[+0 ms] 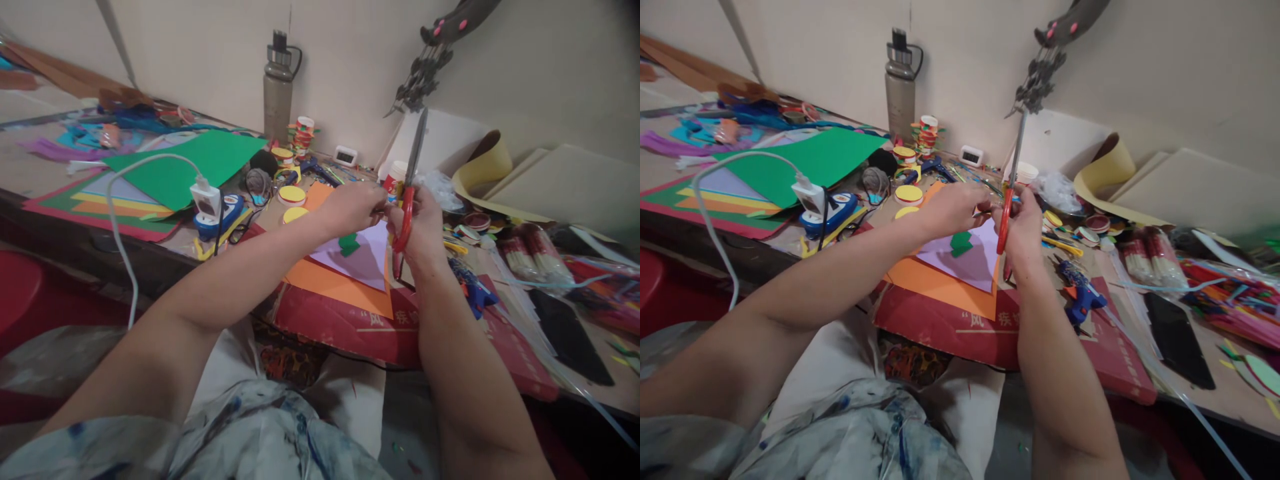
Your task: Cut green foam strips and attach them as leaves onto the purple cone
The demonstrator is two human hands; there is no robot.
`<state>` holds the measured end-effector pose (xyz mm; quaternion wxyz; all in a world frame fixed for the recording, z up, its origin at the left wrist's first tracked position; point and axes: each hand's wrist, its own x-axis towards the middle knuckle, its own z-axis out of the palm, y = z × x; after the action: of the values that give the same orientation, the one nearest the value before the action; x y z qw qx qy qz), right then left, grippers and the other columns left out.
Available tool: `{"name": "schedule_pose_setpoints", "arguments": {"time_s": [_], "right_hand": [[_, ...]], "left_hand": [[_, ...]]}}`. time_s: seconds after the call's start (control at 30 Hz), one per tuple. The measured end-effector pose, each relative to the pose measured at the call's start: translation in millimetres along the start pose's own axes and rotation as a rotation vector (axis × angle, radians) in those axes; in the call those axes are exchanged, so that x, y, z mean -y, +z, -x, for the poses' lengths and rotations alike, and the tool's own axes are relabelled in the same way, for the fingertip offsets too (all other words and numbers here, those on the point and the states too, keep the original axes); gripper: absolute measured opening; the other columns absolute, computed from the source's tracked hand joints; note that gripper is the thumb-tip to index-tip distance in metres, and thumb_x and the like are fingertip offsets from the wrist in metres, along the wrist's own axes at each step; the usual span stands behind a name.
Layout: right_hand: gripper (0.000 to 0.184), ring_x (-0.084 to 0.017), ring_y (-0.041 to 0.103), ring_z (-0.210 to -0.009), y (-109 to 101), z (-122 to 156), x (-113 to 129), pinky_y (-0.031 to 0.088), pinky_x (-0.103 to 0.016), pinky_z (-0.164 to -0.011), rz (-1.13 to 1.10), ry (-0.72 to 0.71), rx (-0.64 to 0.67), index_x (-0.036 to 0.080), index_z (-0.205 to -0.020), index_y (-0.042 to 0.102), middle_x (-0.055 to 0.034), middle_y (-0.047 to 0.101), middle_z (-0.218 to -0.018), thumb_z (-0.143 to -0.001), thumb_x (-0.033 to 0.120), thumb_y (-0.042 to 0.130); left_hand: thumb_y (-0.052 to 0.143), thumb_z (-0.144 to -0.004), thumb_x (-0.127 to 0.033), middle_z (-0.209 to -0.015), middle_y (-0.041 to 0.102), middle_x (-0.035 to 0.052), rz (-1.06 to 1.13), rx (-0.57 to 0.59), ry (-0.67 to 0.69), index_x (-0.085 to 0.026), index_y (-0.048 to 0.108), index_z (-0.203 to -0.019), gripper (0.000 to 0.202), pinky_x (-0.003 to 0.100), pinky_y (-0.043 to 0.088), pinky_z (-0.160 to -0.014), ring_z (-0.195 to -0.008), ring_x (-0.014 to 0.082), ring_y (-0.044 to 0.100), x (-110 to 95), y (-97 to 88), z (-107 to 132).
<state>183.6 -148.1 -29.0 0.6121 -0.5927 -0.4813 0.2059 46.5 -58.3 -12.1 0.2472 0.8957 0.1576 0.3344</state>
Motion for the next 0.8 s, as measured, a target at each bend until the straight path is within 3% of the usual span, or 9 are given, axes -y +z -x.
{"name": "schedule_pose_setpoints", "arguments": {"time_s": [0.07, 0.2, 0.47, 0.8], "right_hand": [[0.045, -0.009, 0.042, -0.048, -3, 0, 4, 0.034, -0.025, -0.045, -0.025, 0.012, 0.017, 0.027, -0.103, 0.053, 0.0084, 0.050, -0.067, -0.073, 0.041, 0.084], [0.046, -0.010, 0.046, -0.051, -8, -1, 7, 0.035, -0.026, -0.045, -0.060, 0.007, 0.063, 0.027, -0.101, 0.057, 0.0057, 0.051, -0.069, -0.070, 0.042, 0.089], [0.052, -0.013, 0.054, -0.057, -12, -4, 1, 0.042, -0.026, -0.045, 0.015, -0.030, 0.183, 0.029, -0.111, 0.060, 0.0035, 0.053, -0.072, -0.075, 0.053, 0.089], [0.053, -0.012, 0.054, -0.060, -16, 2, 11, 0.042, -0.025, -0.047, 0.101, -0.075, 0.240, 0.026, -0.114, 0.062, -0.0014, 0.065, -0.087, -0.075, 0.047, 0.091]], "left_hand": [[0.078, -0.076, -0.010, -0.084, 0.071, 0.0066, 0.184, 0.030, -0.056, -0.018, 0.070, -0.074, 0.012, 0.030, 0.046, -0.086, -0.092, 0.0206, 0.066, 5, -9.1, -7], [0.072, -0.083, -0.009, -0.072, 0.066, 0.0024, 0.414, 0.075, -0.178, -0.016, 0.071, -0.073, 0.012, 0.026, 0.045, -0.077, -0.076, 0.0140, 0.062, 16, -25.2, -13], [0.080, -0.078, -0.011, -0.065, 0.064, 0.0005, 0.558, 0.321, -0.302, -0.011, 0.077, -0.082, 0.006, 0.026, 0.042, -0.068, -0.060, 0.0079, 0.055, 23, -37.1, -8], [0.087, -0.058, 0.002, -0.058, 0.062, -0.0011, 0.671, 0.194, -0.496, -0.014, 0.072, -0.067, 0.023, 0.027, 0.045, -0.064, -0.057, 0.0121, 0.062, 21, -36.6, -3]]}}
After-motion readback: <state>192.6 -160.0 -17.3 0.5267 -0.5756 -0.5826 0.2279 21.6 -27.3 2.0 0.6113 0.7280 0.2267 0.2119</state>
